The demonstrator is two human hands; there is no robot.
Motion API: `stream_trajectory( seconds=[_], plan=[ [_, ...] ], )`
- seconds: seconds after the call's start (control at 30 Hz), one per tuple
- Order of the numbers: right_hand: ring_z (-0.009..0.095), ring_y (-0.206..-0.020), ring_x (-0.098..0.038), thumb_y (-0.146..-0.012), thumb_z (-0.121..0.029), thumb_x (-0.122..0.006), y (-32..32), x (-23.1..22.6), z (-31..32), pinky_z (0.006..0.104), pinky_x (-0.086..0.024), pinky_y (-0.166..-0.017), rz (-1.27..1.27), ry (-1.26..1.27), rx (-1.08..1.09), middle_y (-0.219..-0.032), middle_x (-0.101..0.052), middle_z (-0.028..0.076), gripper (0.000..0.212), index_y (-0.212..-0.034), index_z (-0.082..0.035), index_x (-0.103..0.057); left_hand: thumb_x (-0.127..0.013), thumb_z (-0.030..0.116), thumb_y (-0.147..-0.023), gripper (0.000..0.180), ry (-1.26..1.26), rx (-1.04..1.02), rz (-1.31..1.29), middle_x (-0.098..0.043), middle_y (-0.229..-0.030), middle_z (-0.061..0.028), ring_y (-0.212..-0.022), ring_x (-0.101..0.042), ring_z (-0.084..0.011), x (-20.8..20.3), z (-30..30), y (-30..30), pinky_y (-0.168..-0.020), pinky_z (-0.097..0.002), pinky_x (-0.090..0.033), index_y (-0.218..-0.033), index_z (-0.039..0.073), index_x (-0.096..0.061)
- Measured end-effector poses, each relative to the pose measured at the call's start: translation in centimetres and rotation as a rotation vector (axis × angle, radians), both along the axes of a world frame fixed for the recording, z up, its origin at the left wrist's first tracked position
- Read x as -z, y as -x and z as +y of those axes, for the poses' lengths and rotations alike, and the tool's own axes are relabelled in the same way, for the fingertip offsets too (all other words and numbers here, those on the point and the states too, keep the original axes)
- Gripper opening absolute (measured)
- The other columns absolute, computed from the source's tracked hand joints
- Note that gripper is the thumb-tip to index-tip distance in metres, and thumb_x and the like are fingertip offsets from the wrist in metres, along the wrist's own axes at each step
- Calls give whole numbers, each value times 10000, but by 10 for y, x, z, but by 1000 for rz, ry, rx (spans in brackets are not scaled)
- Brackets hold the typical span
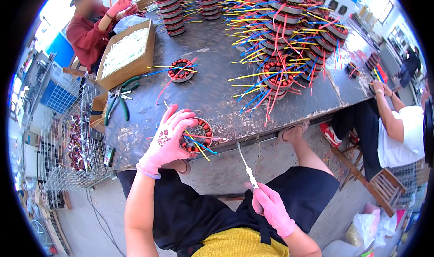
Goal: The person uses a handheld torch to apply heat to the ends of wires on a circular metal component, then places the component aside.
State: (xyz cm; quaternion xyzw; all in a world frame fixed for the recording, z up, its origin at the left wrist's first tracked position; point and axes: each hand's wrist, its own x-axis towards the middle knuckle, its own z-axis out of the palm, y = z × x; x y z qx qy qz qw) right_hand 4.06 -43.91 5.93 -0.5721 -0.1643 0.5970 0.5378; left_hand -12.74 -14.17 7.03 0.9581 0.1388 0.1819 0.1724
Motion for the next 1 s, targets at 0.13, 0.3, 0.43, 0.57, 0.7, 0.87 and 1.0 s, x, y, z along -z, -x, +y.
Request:
stream_trajectory(
  seconds=[0.13,0.3,0.43,0.57,0.7,0.87,1.0],
  plan=[
    [43,-554,-375,-1032,-224,-487,-8,-13,-4,204,-286,-516,46,54,28,-653,-459,-52,381,-1327,14,-530,-910,230,-505,799,-178,-7,-203,-573,-1295,-100,-1285,-507,-328,-4,-1,-1,-1166,-560,-265,-1195,112,-526],
    [35,-556,-351,-1038,-220,-480,-15,-21,-6,200,-260,-503,-6,45,51,-655,-449,-58,389,-1334,31,-514,-918,273,-530,780,-333,-44,-360,-566,-1306,-130,-1254,-530,-380,-18,-8,3,-1139,-618,-274,-1178,110,-517],
    [35,-502,-339,-1037,-275,-457,-14,-29,-2,204,-250,-462,-100,61,78,-608,-457,-51,405,-1289,26,-555,-888,275,-536,677,-367,-70,-502,-600,-1278,-121,-1196,-582,-376,-22,-12,4,-1109,-639,-293,-1105,118,-559],
    [35,-467,-327,-1034,-294,-445,-11,-29,0,206,-239,-442,-154,47,92,-580,-458,-48,413,-1265,23,-576,-873,310,-571,631,-372,-96,-532,-606,-1274,-123,-1171,-597,-373,-25,-12,4,-1113,-634,-279,-1084,123,-558],
    [34,-463,-322,-1034,-284,-444,-7,-32,3,205,-234,-441,-151,55,83,-575,-449,-49,406,-1264,25,-576,-884,347,-589,672,-384,-88,-542,-602,-1279,-119,-1162,-602,-374,-21,-7,12,-1111,-633,-282,-1135,132,-556],
    [34,-458,-319,-1036,-278,-442,-5,-34,5,205,-231,-437,-162,69,82,-574,-446,-50,407,-1265,32,-571,-889,346,-589,684,-376,-89,-566,-602,-1280,-120,-1170,-600,-375,-25,-8,12,-1111,-632,-281,-1146,131,-555],
    [35,-482,-331,-1037,-265,-455,-5,-34,4,205,-243,-452,-139,65,79,-590,-448,-52,402,-1285,36,-554,-888,332,-583,687,-386,-98,-552,-604,-1277,-121,-1179,-597,-379,-25,-8,13,-1112,-634,-280,-1147,131,-551]
  ],
)
